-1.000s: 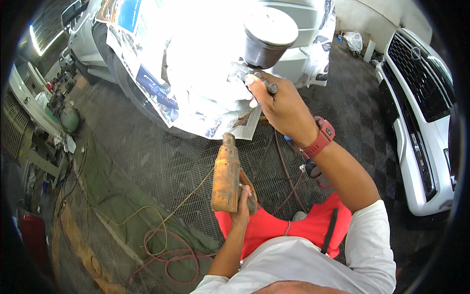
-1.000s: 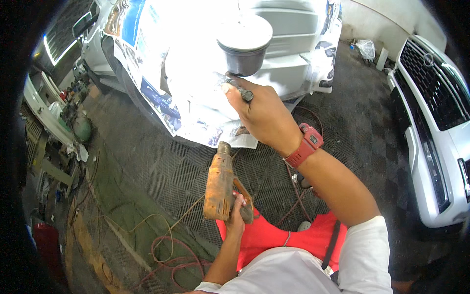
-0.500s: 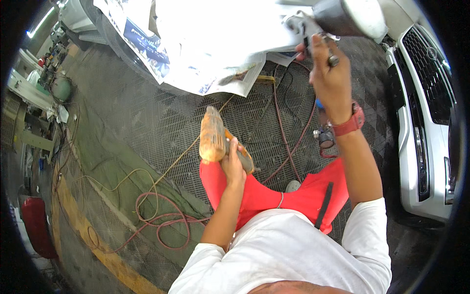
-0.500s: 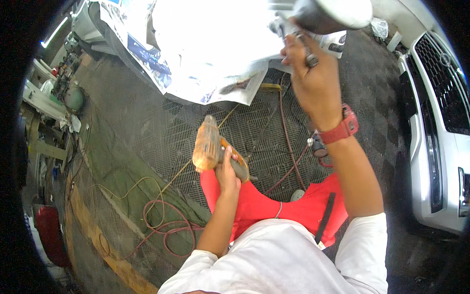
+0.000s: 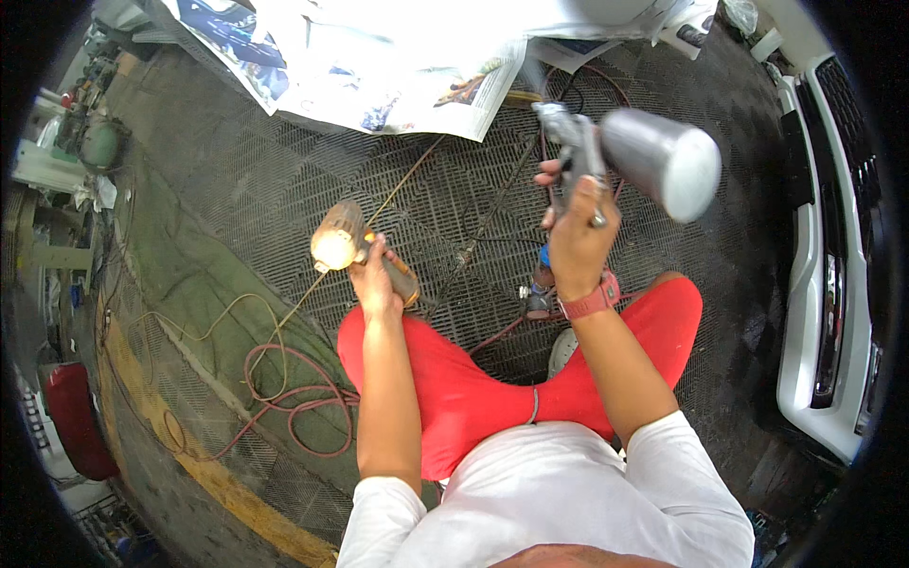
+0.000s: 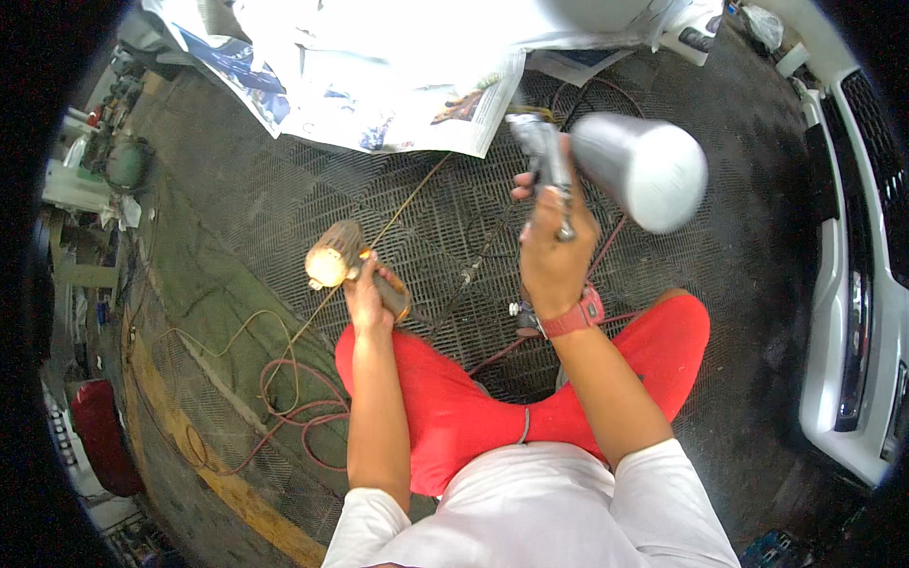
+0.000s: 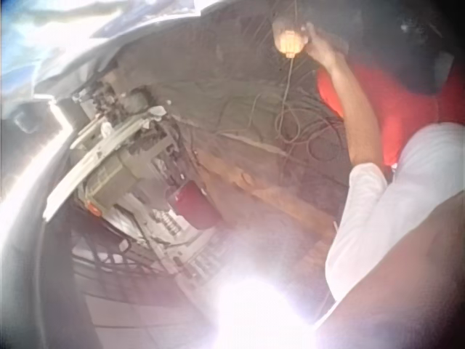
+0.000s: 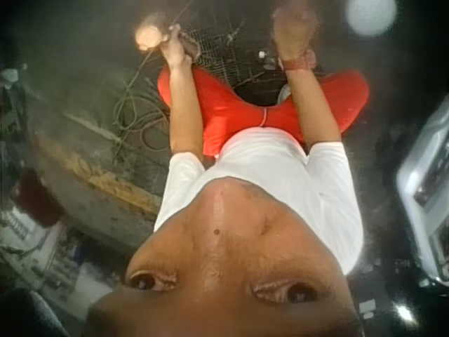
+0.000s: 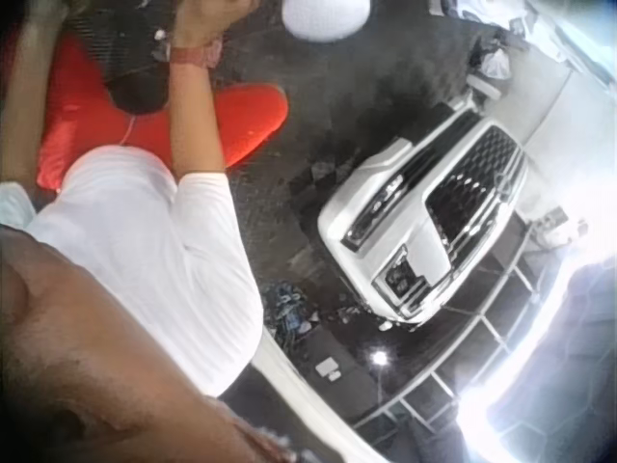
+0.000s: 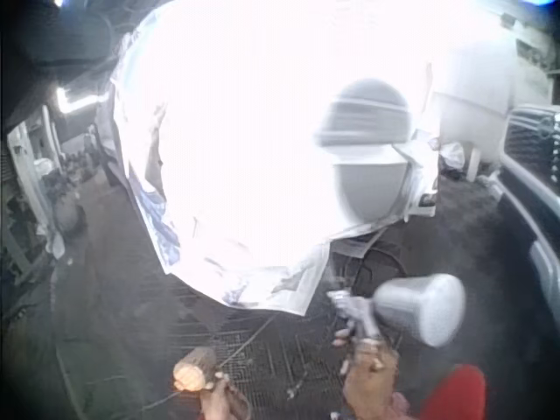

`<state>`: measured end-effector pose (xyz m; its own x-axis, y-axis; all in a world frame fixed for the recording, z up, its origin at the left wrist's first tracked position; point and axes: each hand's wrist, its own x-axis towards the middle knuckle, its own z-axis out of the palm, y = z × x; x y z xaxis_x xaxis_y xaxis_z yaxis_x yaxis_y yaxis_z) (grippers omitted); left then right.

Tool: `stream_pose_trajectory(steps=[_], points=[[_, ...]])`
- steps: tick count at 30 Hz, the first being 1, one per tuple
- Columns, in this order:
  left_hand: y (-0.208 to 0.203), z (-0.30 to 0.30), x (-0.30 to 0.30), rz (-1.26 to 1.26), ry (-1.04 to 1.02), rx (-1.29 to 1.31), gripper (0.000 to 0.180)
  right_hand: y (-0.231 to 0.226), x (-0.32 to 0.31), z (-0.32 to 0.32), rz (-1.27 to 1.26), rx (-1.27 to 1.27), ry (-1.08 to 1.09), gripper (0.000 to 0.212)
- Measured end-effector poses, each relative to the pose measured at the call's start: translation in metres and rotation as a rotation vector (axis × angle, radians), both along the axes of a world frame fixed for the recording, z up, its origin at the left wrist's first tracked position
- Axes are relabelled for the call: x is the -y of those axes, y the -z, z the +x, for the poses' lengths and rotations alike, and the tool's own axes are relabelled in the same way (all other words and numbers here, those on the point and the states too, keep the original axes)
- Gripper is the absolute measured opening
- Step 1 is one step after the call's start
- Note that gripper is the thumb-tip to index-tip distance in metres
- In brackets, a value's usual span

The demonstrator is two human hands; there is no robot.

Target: The person uses a spray gun to apply white paint to a car bumper that is covered with newspaper. They hold a heat gun in the other hand and occasionally use it to warm the surface while spraying. The person moves around the bumper to cover different areas.

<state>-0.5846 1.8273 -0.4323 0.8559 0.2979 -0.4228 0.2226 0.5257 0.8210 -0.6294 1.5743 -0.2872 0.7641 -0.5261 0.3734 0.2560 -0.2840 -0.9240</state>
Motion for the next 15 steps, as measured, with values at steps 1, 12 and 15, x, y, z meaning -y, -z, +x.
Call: stream_pose_trajectory(steps=[1, 12, 15], points=[[-0.001, -0.004, -0.006, 0.015, 0.02, 0.005, 0.027, 0.005, 0.003, -0.004, 0.062, 0.034, 0.049, 0.057], [-0.049, -0.034, 0.007, 0.141, 0.039, -0.078, 0.028, 0.017, -0.024, 0.024, 0.17, 0.018, -0.411, 0.052], [-0.05, -0.039, 0.008, 0.182, 0.076, -0.094, 0.027, 0.022, -0.013, 0.034, 0.189, 0.024, -0.465, 0.051]])
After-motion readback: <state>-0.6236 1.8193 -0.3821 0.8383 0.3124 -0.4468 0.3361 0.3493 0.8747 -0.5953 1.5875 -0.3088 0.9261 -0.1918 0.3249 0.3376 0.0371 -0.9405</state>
